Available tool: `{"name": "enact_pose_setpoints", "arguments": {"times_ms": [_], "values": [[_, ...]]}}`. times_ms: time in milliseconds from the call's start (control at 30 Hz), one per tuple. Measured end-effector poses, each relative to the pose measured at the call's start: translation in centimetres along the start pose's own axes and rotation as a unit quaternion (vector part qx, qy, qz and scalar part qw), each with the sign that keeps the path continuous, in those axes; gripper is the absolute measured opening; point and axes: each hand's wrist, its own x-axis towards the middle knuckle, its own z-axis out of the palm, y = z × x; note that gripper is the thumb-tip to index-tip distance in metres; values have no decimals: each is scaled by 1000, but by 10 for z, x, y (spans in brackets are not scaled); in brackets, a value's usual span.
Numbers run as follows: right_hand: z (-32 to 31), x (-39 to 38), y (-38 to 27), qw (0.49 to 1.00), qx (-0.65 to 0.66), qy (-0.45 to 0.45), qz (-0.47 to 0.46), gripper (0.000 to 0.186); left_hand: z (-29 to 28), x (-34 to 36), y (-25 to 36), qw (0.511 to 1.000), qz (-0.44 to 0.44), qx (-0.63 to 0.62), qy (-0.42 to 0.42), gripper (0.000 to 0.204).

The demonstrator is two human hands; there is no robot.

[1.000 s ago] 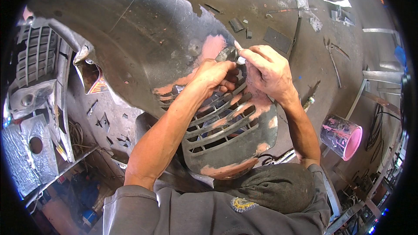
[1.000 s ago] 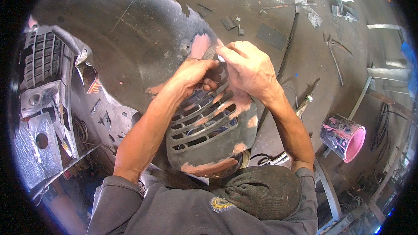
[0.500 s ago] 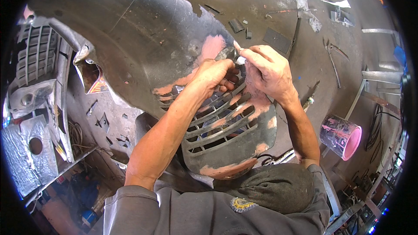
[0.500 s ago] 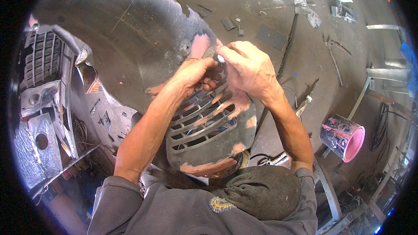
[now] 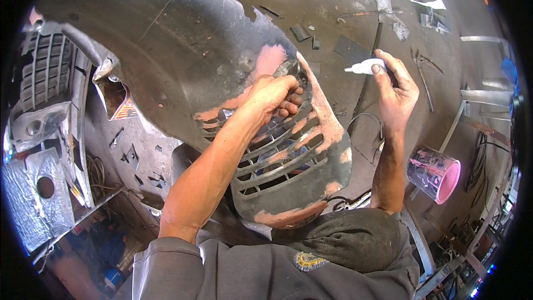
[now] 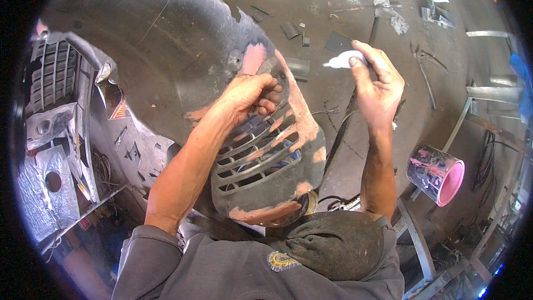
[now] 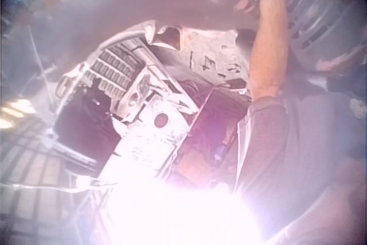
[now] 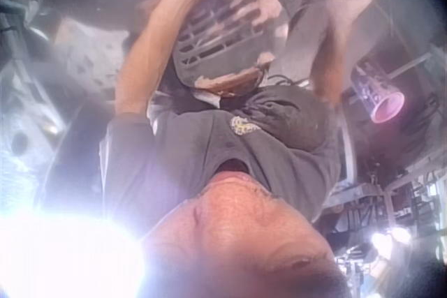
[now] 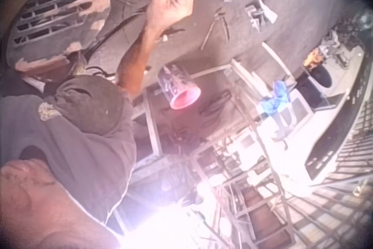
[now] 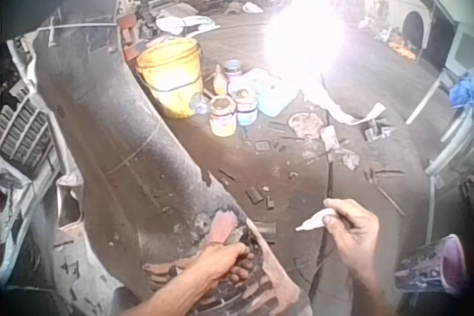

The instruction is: The person applies a white substance from a small tube to a damaged area on a black plastic grille-like part, then uses a soldering iron to heat and fuse the material. They repeatedly apply the substance and heat it, smoothing the area with their fingers and a small tool.

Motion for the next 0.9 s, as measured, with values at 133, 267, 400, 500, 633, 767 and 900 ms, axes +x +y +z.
{"name": "enact_pose_setpoints", "arguments": {"times_ms": [133,267,400,500,633,767,900], "values": [[-21,-37,65,976,109,-23,188,15,5,4,0,1000,1,-3,-14,24],[-33,-117,100,919,39,-206,333,18,2,2,1,1000,-3,6,-7,24],[-54,-205,104,849,10,-276,451,17,4,1,4,1000,-5,23,-6,24],[-77,-248,88,832,-95,-293,462,20,6,3,1,999,3,36,6,23],[-95,-258,59,817,-283,-329,381,23,-3,6,-1,1000,-2,21,-12,26],[-119,-275,50,851,-356,-70,380,27,3,2,0,1000,4,29,0,26],[-147,-284,87,870,-436,-25,229,49,8,2,0,999,0,31,-16,26]]}}
